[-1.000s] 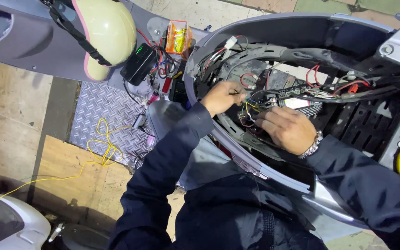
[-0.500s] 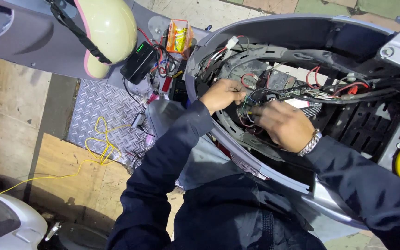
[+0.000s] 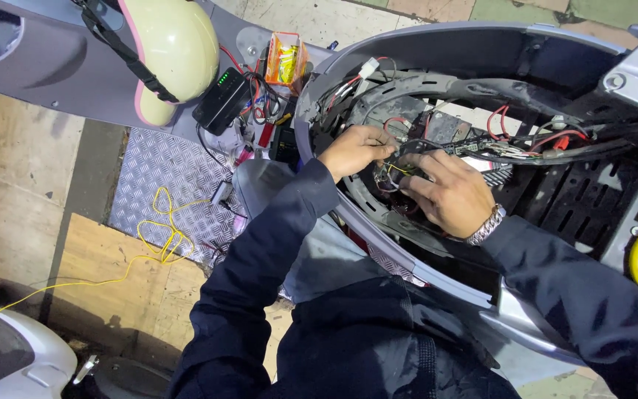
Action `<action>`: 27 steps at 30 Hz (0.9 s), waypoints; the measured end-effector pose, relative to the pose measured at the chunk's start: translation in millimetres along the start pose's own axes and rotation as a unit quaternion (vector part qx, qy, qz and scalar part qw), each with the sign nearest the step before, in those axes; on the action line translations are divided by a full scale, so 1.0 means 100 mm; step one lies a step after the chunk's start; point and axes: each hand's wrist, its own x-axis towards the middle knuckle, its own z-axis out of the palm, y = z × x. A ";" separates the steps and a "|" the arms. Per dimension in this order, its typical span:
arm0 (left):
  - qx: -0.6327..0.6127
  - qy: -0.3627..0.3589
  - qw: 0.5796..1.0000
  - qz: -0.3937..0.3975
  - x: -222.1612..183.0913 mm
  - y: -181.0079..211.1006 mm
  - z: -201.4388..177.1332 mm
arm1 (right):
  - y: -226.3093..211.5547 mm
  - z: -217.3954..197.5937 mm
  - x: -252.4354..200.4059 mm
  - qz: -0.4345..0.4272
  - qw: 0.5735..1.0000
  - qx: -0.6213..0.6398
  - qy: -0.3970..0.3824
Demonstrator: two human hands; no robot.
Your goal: Testing and securing the electrical wiring of a scooter, including stripping wires and verifying the dashboard display functionality.
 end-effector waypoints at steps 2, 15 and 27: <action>-0.014 0.006 1.000 -0.002 0.05 -0.05 -0.02 | 0.00 -0.02 0.01 0.004 1.000 0.009 0.000; -0.144 0.204 0.946 0.207 -0.17 0.00 -0.19 | 0.06 -0.31 0.16 0.037 0.994 0.083 0.057; 0.163 0.339 0.904 0.205 -1.24 0.81 -0.35 | 0.04 -0.65 0.27 0.095 0.994 0.036 0.031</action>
